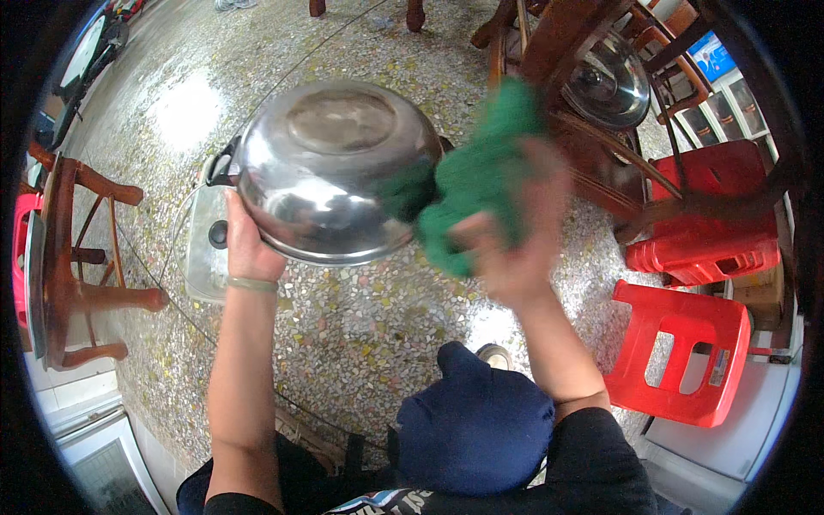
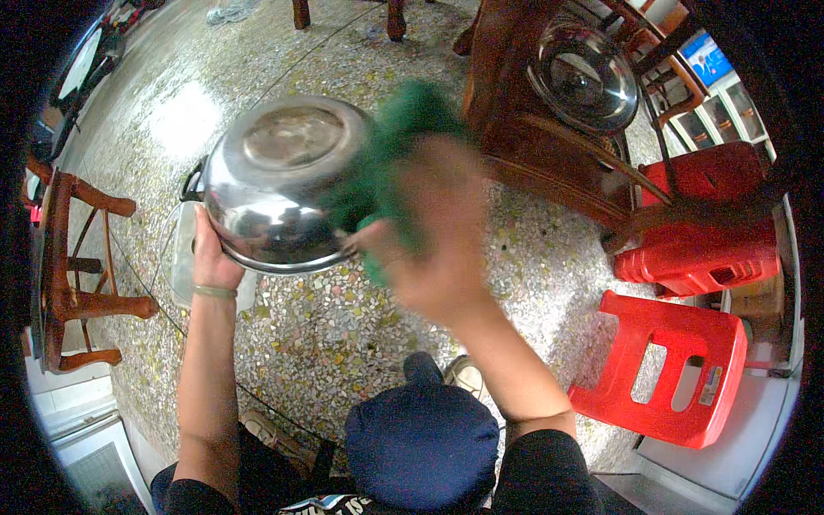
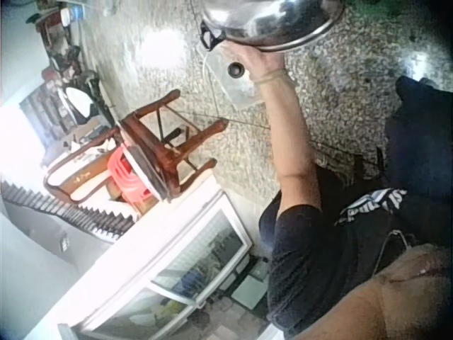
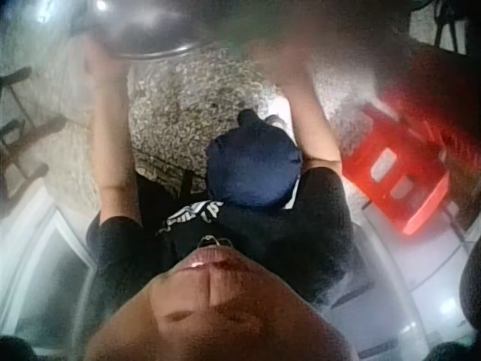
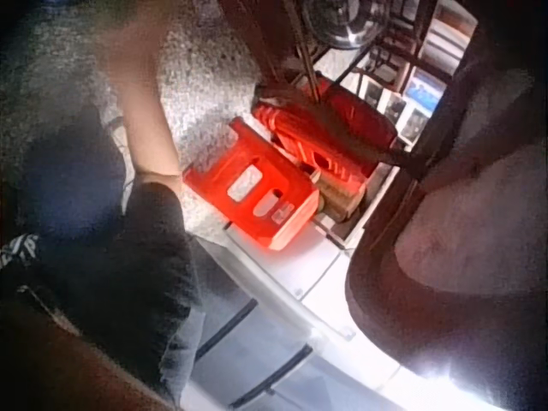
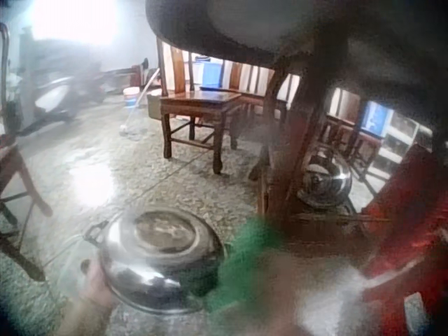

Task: The person wipes a metal tray, a plastic container, a glass lid, a metal pot, and its lid with a green cloth, then wipes the seat of a wooden chair.

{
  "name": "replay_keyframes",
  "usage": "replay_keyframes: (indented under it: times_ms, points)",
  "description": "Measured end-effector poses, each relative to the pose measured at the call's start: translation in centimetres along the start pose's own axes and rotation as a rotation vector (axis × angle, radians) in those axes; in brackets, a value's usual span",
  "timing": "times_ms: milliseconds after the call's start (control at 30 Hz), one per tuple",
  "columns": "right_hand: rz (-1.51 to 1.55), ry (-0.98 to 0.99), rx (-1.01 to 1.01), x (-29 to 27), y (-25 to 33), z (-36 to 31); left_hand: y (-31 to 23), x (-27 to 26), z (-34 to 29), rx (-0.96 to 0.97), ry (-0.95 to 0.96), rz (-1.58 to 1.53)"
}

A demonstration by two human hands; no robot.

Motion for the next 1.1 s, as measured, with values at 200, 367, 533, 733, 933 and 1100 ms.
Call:
replay_keyframes:
  times_ms: [200, 367, 533, 733, 933, 1100]
  points:
    - [0.054, 0.24, 0.039, 8.6, -3.0, -0.8, 0.8, 2.7, -3.0, 0.02, -0.088, -0.091]
    - [0.593, 0.251, 1.034, 12.2, -20.9, -6.8, -0.6, 3.5, -4.3, -0.011, -0.025, -0.079]
    - [0.915, 0.302, 1.269, 12.9, -17.2, -14.5, -3.7, 3.1, -3.4, 0.075, 0.156, 0.051]
    - [1.031, 0.266, 1.188, 8.3, -12.8, -14.5, -3.2, 0.6, -1.7, 0.012, 0.209, 0.073]
    - [0.715, 0.098, 0.898, 1.3, -14.9, -9.4, -4.8, 1.8, -1.8, -0.001, 0.713, 0.114]
    - [0.561, 0.34, 0.349, -3.0, -11.6, -3.0, -4.8, -0.5, -2.4, -0.09, 0.487, 0.383]
Point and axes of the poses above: each hand's wrist, its own z-axis towards the middle knuckle, its own x-axis out of the palm, y = z × x, the point moved 10 cm from there along z, towards the middle knuckle
